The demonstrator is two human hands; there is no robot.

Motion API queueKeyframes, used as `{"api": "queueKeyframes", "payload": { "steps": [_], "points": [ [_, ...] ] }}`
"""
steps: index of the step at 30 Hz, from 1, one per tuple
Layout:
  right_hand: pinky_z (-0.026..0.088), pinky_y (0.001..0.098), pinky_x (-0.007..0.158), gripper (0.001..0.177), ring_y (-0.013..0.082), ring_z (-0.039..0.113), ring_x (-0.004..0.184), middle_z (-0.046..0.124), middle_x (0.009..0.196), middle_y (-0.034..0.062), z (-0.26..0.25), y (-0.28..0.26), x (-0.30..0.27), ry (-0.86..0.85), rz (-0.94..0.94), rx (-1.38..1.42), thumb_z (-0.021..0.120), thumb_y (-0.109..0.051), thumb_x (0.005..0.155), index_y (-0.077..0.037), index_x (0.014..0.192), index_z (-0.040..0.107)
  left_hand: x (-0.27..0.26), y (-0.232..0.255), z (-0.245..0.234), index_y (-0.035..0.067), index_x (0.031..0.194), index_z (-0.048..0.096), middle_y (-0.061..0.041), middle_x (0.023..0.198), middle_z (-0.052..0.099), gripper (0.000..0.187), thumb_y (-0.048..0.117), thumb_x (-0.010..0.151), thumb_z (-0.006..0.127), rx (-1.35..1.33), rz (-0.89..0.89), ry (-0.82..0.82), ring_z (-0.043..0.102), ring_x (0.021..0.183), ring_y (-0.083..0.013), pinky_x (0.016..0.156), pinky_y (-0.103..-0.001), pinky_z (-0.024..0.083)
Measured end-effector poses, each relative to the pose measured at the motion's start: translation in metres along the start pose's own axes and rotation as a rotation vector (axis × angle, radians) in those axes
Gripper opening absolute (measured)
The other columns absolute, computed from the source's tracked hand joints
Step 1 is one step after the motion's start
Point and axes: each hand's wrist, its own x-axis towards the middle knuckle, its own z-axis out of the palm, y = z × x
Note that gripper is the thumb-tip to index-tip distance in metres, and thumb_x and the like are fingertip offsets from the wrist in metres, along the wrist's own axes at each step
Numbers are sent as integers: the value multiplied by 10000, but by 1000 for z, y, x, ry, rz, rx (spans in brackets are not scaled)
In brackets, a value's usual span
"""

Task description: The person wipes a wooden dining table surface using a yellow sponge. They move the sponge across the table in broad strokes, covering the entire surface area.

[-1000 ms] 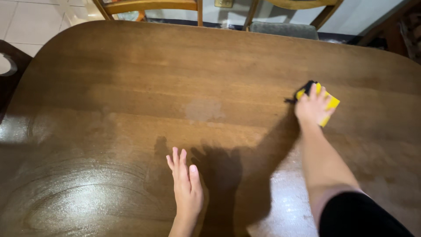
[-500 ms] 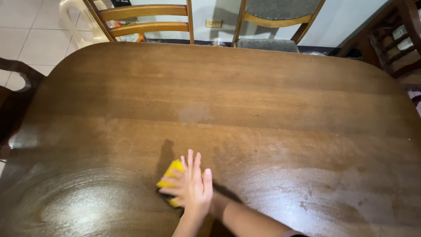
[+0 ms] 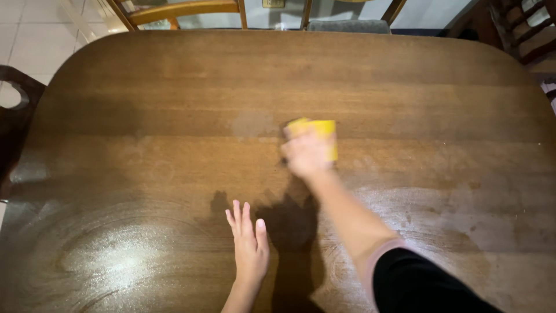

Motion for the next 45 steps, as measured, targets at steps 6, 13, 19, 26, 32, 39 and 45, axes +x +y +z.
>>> {"api": "queueKeyframes", "payload": {
  "steps": [6,13,19,26,32,39,45],
  "points": [
    [278,517,1239,565,255,344,1505,396,1602,-8,49,-122,-152,-330,-584,1551,484,-477,998,-329,1535,386,2,11,0,-9,1540,384,-229,1680,237,590,272,1029,475,92,50,-8,123,1557,-475,1228,-558,159],
    [365,607,1037,508,274,560,1204,646,1276,43,71,32,-179,-25,-286,17,532,-325,863,-335,1366,600,5,14,-5,-24,1523,395,-244,1667,241,583,281,1035,488,9,48,-65,104,1565,-480,1227,-544,198],
    [162,753,1067,627,424,253,1462,320,1620,106,58,195,-72,348,462,234,418,-483,965,-224,1536,442,-10,16,6,-30,1522,390,-243,1671,235,587,284,1035,488,42,75,-146,105,1560,-484,1222,-545,204],
    [136,863,1079,544,389,398,1414,585,1376,97,76,1,-161,193,-179,151,527,-381,947,-252,1475,542,-19,18,17,102,1517,462,-238,1652,251,527,272,1021,510,180,165,-202,156,1505,-537,1194,-614,211],
    [236,720,1062,555,384,403,1366,543,1445,133,80,1,-300,-135,-404,221,568,-382,889,-294,1436,541,-22,17,32,127,1519,467,-253,1634,268,502,223,1026,489,238,182,-304,208,1482,-553,1188,-601,242],
    [184,685,1159,471,392,313,1488,365,1660,134,95,203,-235,286,404,138,394,-410,1051,-233,1474,507,-48,12,28,2,1518,403,-278,1636,263,529,221,1042,482,129,124,-316,188,1504,-536,1201,-552,249],
    [136,833,1122,550,337,334,1505,541,1475,88,81,121,-202,100,234,7,444,-293,1025,-229,1571,471,-76,13,22,-12,1525,379,-265,1648,254,546,228,1044,478,120,42,-279,158,1531,-502,1219,-530,229]
  ]
}}
